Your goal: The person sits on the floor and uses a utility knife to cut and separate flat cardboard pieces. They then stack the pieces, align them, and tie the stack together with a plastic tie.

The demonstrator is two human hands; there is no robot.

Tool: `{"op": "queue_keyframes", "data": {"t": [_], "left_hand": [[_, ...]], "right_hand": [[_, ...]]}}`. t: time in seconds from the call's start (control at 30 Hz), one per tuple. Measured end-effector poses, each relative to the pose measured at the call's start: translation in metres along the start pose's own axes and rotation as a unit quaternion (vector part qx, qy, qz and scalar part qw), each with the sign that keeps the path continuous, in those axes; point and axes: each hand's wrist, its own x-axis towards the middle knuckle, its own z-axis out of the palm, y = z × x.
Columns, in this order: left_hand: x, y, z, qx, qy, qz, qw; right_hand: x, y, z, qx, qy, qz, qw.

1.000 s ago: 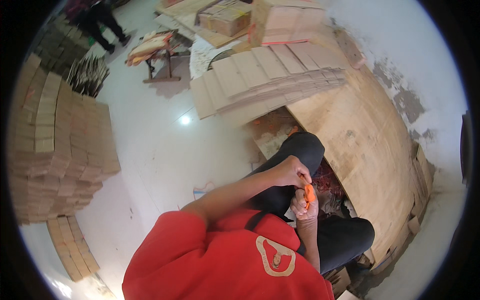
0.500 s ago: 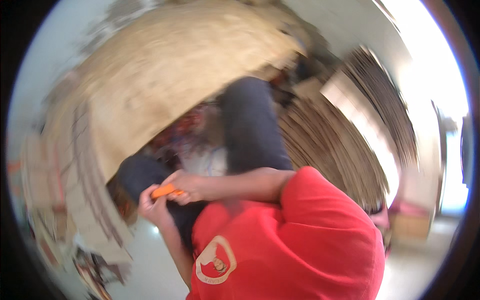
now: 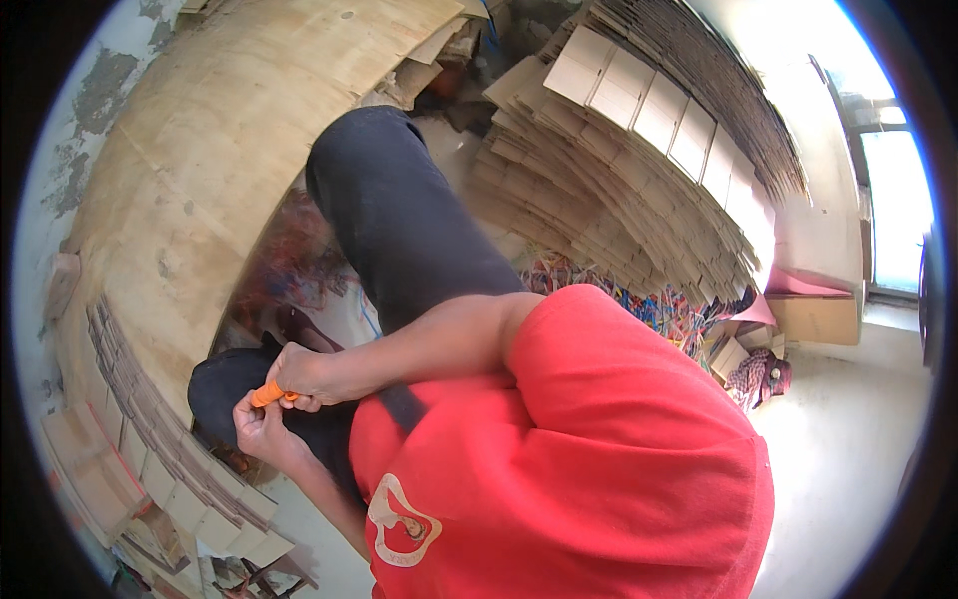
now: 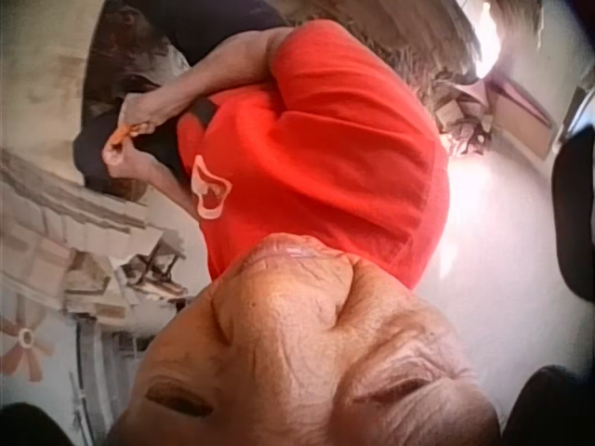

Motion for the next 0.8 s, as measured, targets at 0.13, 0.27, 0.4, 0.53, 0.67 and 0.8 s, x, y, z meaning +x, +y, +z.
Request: {"op": "queue_keyframes", "data": {"t": [0.13, 0.27, 0.4, 0.53, 0.67, 0.8], "left_hand": [[-0.001, 0.008, 0.015, -0.016, 0.004, -0.002, 1.0], [0.017, -0.008, -0.008, -0.122, -0.068, -0.05, 0.989], [0.018, -0.007, -0.027, -0.172, -0.106, -0.055, 0.978], [0.012, -0.002, -0.008, -0.051, -0.027, -0.02, 0.998], [0.0, 0.008, 0.03, -0.082, 0.047, -0.05, 0.994], [-0.003, 0.019, 0.04, -0.125, 0.049, -0.092, 0.987]], "right_hand": [[0.003, 0.001, -0.002, -0.027, 0.047, -0.046, 0.997], [0.005, -0.01, -0.009, -0.007, -0.05, 0.006, 0.999], [-0.003, -0.018, -0.011, -0.048, -0.127, 0.008, 0.991], [-0.012, -0.018, -0.01, -0.081, -0.054, -0.043, 0.994], [-0.002, -0.005, -0.008, -0.168, 0.082, -0.183, 0.965], [0.016, 0.008, -0.01, -0.212, 0.119, -0.301, 0.922]]}}
